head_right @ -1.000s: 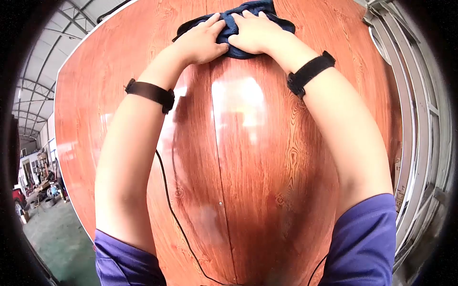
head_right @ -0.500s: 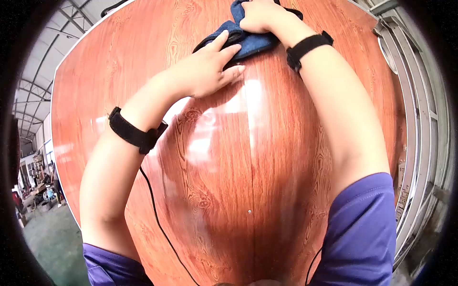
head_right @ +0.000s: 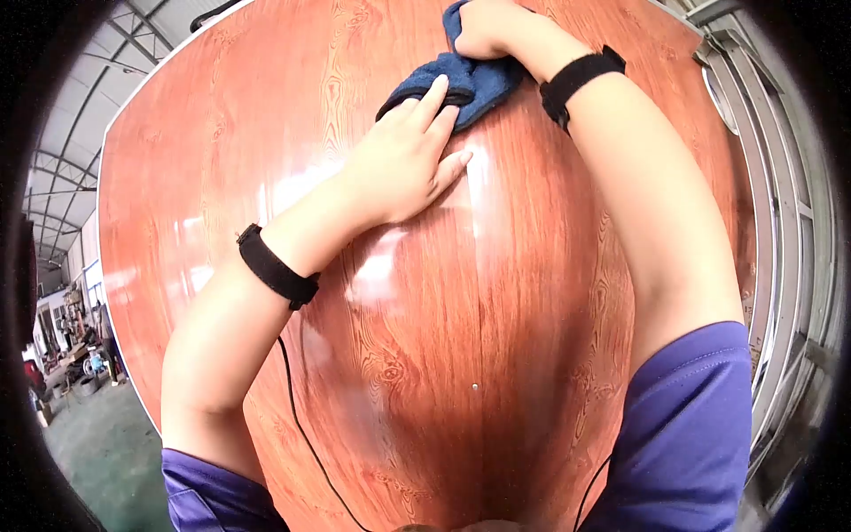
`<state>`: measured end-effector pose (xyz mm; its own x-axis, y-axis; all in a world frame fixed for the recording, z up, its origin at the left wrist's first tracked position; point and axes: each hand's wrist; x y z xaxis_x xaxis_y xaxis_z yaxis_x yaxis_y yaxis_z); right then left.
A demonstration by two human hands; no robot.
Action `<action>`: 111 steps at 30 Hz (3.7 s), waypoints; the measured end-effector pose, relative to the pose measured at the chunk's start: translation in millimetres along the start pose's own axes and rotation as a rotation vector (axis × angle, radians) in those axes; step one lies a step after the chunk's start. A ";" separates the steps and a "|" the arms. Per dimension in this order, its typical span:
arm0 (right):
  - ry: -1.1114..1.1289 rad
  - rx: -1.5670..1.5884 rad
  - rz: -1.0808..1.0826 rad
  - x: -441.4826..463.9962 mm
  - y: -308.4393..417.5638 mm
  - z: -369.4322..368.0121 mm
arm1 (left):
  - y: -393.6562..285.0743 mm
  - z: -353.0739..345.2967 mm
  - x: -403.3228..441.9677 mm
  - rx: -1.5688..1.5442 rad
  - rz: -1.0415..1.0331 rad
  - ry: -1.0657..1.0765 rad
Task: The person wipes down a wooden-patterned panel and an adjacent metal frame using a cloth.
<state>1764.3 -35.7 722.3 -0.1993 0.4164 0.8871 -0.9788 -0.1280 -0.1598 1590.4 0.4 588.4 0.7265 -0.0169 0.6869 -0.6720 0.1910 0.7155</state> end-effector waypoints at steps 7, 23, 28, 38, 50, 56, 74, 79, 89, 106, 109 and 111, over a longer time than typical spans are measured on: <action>-0.207 -0.010 0.278 -111.0 -30.2 -89.3 | -77.6 19.8 -63.2 -0.131 -0.046 0.246; -0.365 0.234 -0.283 -218.1 -52.9 -183.5 | -128.0 37.6 -17.1 -0.447 0.006 0.598; -0.120 0.173 -0.314 -326.4 -27.6 -210.5 | -183.9 18.6 -93.0 -0.358 -0.274 0.746; -0.463 0.256 0.184 -237.5 -63.9 -186.9 | -172.7 -5.4 -31.4 -0.052 0.087 0.286; -0.621 0.256 0.008 -144.6 -234.3 -184.1 | -192.4 -95.9 167.8 0.267 0.184 0.139; -0.615 0.253 -0.164 -177.9 -304.8 -200.4 | -250.0 -122.3 219.4 0.228 0.132 0.225; -0.102 0.375 -0.748 -611.0 -256.1 -372.1 | -555.9 -170.2 15.3 -0.235 -0.392 0.620; 0.378 0.597 -1.199 -740.7 -203.8 -399.9 | -631.7 -180.6 -97.9 -0.463 -0.480 0.637; -0.322 0.770 -0.653 -565.1 -205.0 -301.3 | -512.5 -137.1 17.5 -0.553 0.115 0.274; -0.154 0.699 -0.677 -794.5 -183.3 -440.1 | -696.1 -184.0 -157.5 -0.413 -0.038 0.648; 0.317 0.428 -0.874 -848.6 -167.3 -452.8 | -723.2 -186.6 -178.5 -0.761 -0.079 0.838; 0.602 0.466 -1.072 -883.5 -158.4 -463.8 | -735.6 -182.3 -193.7 -0.918 -0.114 0.953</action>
<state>2073.7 34.2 -237.0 0.5535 0.8228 0.1290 -0.5795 0.2692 0.7692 1970.1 42.1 -94.2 0.8410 0.5410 0.0019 -0.5344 0.8302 0.1585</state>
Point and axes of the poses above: each hand's wrist, its own x-axis towards the middle knuckle, its own z-axis out of the back of the hand, y = z × x, and after that the axes turned 7 degrees about y, right-handed
